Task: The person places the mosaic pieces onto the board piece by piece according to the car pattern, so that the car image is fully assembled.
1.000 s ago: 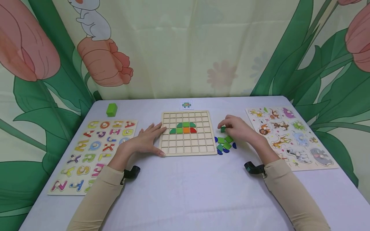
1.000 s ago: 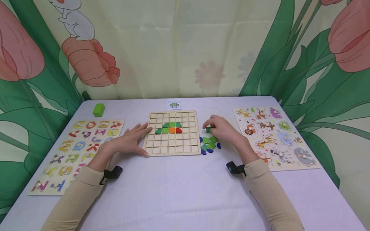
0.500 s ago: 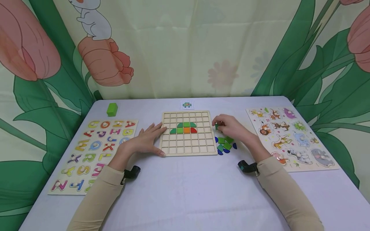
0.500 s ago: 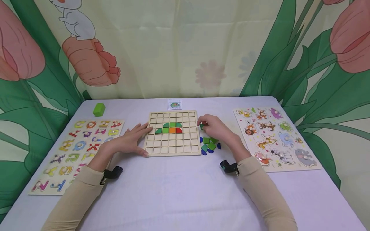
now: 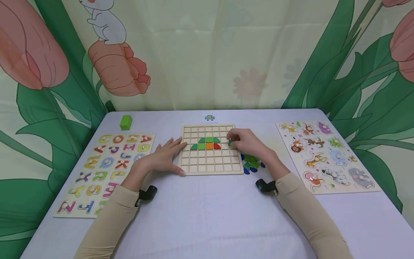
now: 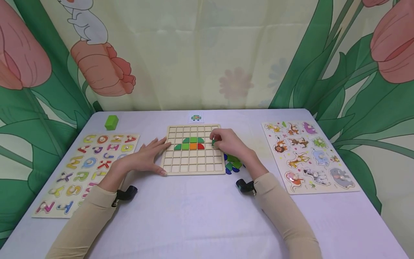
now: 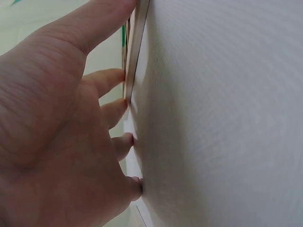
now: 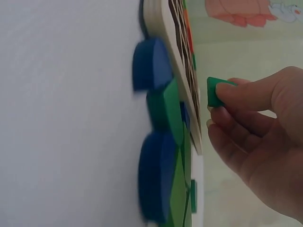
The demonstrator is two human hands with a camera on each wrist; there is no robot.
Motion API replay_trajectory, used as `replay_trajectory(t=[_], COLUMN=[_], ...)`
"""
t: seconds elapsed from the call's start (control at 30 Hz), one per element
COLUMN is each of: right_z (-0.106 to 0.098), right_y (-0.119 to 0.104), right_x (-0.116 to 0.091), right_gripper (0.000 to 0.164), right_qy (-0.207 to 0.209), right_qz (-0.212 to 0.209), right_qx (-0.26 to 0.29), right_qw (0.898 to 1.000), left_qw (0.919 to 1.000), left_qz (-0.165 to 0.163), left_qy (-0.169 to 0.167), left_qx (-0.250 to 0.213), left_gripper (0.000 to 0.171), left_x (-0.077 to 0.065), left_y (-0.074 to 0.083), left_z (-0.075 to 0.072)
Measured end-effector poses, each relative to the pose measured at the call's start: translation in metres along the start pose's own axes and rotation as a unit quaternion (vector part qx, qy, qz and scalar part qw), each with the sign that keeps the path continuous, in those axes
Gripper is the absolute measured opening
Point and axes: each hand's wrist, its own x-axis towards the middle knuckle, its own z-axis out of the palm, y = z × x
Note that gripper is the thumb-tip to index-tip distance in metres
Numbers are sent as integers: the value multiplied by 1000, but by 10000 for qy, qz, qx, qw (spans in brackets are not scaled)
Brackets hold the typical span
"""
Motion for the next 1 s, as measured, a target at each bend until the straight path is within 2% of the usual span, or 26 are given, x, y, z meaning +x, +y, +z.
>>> replay_trajectory(t=[0.27, 0.5, 0.63, 0.83, 1.0], right_z=[11, 14, 13, 2, -13], right_y=[-10, -17, -17, -13, -7], right_x=[9, 9, 10, 6, -2], right_gripper=[11, 9, 11, 10, 15], right_qy=[-11, 72, -36, -248, -215], right_qz=[14, -48, -58, 93, 438], right_qx=[46, -427, -634, -580, -544], right_qw=[10000, 9990, 9980, 9980, 9973], left_qw=[10000, 10000, 10000, 10000, 10000], left_qz=[-7, -23, 1, -8, -26], left_qy=[0, 24, 63, 66, 58], left_qx=[7, 15, 20, -5, -11], left_gripper=[116, 116, 115, 116, 115], left_x=[-1, -1, -2, -2, -1], left_y=[1, 1, 2, 1, 1], left_z=[0, 0, -1, 0, 1])
